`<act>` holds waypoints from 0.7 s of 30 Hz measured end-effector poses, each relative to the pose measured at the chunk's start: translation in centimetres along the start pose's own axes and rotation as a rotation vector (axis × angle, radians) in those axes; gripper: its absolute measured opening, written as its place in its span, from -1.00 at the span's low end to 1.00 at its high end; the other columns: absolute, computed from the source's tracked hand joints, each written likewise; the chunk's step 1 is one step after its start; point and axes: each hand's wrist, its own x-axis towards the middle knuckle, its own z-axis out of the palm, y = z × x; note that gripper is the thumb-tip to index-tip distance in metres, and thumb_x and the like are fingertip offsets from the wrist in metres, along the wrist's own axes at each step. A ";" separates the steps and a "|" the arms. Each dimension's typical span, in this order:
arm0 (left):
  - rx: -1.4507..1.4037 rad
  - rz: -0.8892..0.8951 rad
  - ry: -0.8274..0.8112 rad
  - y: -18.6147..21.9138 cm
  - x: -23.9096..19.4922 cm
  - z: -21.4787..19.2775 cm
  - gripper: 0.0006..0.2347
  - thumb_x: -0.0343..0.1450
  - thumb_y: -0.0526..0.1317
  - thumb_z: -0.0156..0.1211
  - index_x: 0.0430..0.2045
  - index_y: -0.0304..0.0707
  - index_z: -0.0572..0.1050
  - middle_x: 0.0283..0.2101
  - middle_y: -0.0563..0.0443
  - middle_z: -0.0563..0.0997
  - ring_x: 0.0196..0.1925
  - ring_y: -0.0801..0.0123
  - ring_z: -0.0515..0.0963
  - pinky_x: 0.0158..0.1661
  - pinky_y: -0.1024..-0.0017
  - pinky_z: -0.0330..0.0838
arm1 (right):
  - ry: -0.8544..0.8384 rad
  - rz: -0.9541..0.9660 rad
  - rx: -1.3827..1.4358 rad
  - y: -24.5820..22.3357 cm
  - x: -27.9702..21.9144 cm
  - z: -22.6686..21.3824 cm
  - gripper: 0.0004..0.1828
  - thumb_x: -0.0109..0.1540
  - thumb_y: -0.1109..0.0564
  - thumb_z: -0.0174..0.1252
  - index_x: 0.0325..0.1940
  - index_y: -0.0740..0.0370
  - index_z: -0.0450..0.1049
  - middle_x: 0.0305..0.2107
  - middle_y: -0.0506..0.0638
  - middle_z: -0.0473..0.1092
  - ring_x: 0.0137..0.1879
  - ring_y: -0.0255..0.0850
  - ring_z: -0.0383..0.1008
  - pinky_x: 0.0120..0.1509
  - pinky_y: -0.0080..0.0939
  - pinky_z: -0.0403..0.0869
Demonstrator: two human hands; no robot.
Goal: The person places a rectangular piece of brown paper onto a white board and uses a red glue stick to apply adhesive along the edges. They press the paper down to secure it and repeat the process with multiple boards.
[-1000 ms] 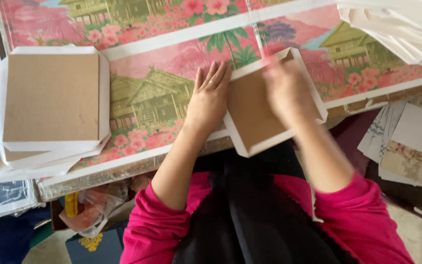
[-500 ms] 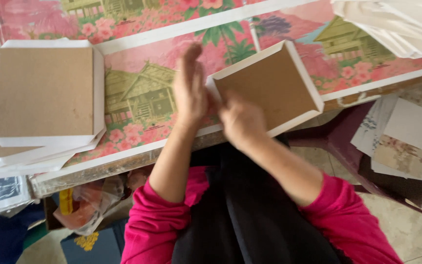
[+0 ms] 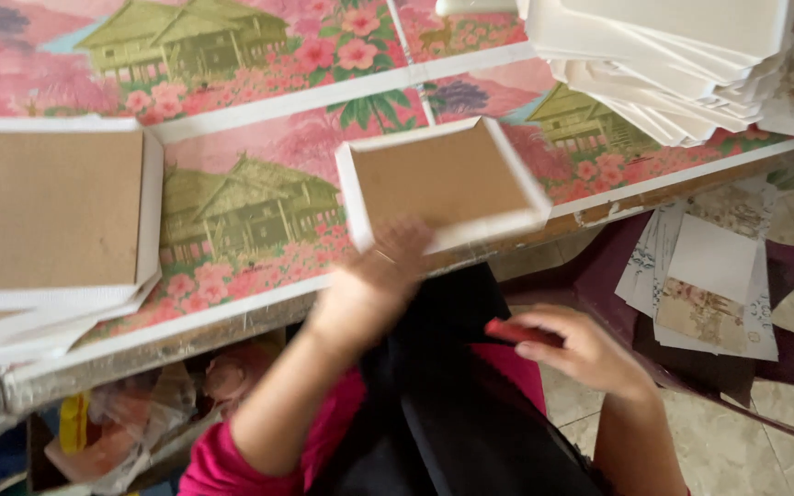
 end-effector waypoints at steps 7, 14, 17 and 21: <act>-0.911 -1.028 0.352 -6.1 -0.5 -3.4 -0.83 0.42 -0.29 0.15 -0.16 -0.29 0.51 -0.29 -0.11 0.63 -0.23 0.28 0.62 -0.24 0.38 0.52 | 0.604 0.091 0.308 3.8 2.1 1.9 -0.77 0.17 0.14 0.14 -0.14 0.27 0.50 -0.59 0.04 0.39 -0.63 -0.40 0.19 -0.53 -0.39 0.23; -1.467 -1.417 0.376 -3.5 -4.4 0.8 -0.79 0.41 -0.27 0.12 -0.18 -0.47 0.46 -0.33 -0.11 0.59 -0.34 0.35 0.61 -0.30 0.42 0.58 | 0.632 -0.225 0.563 3.0 5.6 3.1 -0.60 0.21 0.29 0.01 0.12 0.55 0.27 -0.90 0.00 0.07 -0.83 -0.35 0.02 -0.75 -0.47 0.10; -1.401 -1.429 0.343 -3.9 -5.4 0.7 -0.80 0.41 -0.28 0.12 -0.18 -0.47 0.46 -0.38 -0.04 0.58 -0.37 0.46 0.57 -0.32 0.49 0.55 | 0.896 -0.178 0.374 0.1 6.1 2.4 -0.71 0.30 0.26 -0.06 0.08 0.48 0.32 -0.37 0.18 0.40 -0.71 -0.51 0.08 -0.67 -0.54 0.09; -1.097 -1.073 -0.024 -4.0 -0.9 -4.6 -0.90 0.37 -0.22 0.18 -0.31 -0.13 0.58 -0.41 0.05 0.65 -0.30 0.43 0.64 -0.25 0.42 0.53 | 1.008 -0.342 -0.370 -2.6 4.6 -0.4 -0.81 0.23 0.28 0.25 -0.07 0.37 0.55 -0.29 0.09 0.42 -0.29 -0.16 0.39 -0.23 -0.27 0.35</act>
